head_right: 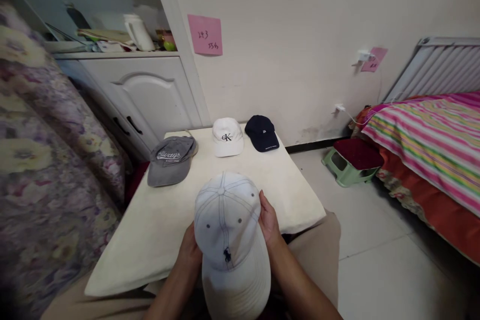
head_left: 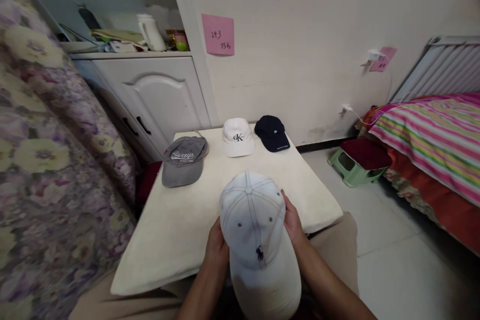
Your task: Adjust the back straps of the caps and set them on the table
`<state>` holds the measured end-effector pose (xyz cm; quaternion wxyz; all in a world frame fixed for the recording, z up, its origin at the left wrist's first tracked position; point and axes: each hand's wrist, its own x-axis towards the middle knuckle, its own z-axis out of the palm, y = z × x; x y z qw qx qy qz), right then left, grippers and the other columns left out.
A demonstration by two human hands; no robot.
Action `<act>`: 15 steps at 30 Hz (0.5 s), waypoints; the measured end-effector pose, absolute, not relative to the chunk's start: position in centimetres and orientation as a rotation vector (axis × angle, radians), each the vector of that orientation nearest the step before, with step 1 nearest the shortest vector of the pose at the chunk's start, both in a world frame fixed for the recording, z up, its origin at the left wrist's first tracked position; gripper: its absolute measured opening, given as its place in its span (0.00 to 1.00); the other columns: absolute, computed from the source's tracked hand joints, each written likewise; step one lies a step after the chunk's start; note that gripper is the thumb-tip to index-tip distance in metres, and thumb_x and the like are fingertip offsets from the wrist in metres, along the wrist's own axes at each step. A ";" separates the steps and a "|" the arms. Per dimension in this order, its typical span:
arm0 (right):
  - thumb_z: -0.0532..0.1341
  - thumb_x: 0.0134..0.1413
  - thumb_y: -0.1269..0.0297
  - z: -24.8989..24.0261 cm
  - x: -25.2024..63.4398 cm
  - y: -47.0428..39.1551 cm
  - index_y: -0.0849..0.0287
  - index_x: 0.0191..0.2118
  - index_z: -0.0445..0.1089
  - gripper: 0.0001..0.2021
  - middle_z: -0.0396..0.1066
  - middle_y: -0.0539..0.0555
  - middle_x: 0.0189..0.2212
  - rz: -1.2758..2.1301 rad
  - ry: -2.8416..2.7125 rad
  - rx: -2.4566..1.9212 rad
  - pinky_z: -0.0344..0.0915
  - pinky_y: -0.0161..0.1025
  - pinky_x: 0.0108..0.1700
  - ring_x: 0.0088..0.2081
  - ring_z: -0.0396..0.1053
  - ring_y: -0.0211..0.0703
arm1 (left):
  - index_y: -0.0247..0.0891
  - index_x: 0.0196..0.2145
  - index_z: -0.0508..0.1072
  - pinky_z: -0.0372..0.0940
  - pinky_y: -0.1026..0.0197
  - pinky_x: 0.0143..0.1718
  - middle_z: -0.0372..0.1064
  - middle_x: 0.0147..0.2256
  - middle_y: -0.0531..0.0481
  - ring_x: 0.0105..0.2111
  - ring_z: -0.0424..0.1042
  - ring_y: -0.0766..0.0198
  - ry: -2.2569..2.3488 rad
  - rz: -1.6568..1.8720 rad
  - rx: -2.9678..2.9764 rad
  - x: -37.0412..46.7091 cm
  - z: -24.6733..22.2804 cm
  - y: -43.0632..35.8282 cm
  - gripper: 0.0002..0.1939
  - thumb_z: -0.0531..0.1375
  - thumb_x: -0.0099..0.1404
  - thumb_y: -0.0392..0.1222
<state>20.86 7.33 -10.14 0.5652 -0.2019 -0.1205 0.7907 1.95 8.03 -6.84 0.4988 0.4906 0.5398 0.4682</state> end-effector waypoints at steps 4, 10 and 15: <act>0.57 0.61 0.44 -10.7 21.0 7.5 0.56 0.53 0.73 0.24 0.81 0.55 0.42 1.832 -0.292 -0.496 0.67 0.59 0.56 0.54 0.72 0.58 | 0.41 0.24 0.77 0.74 0.50 0.39 0.79 0.26 0.47 0.39 0.78 0.45 1.342 1.129 1.164 1.9 -6.9 8.0 0.16 0.60 0.61 0.54; 0.58 0.60 0.46 -10.4 21.0 7.5 0.51 0.49 0.75 0.20 0.81 0.52 0.44 1.672 -0.335 -0.566 0.68 0.55 0.55 0.54 0.73 0.55 | 0.39 0.27 0.78 0.74 0.49 0.41 0.81 0.32 0.44 0.43 0.76 0.42 1.197 1.103 1.290 2.0 -6.7 7.7 0.11 0.66 0.51 0.49; 0.58 0.60 0.45 -10.1 22.0 7.4 0.51 0.49 0.75 0.20 0.81 0.54 0.43 1.656 -0.350 -0.594 0.68 0.57 0.56 0.53 0.73 0.57 | 0.40 0.24 0.76 0.74 0.49 0.38 0.79 0.27 0.42 0.40 0.78 0.43 1.155 1.065 1.228 3.4 -6.9 8.8 0.16 0.56 0.59 0.52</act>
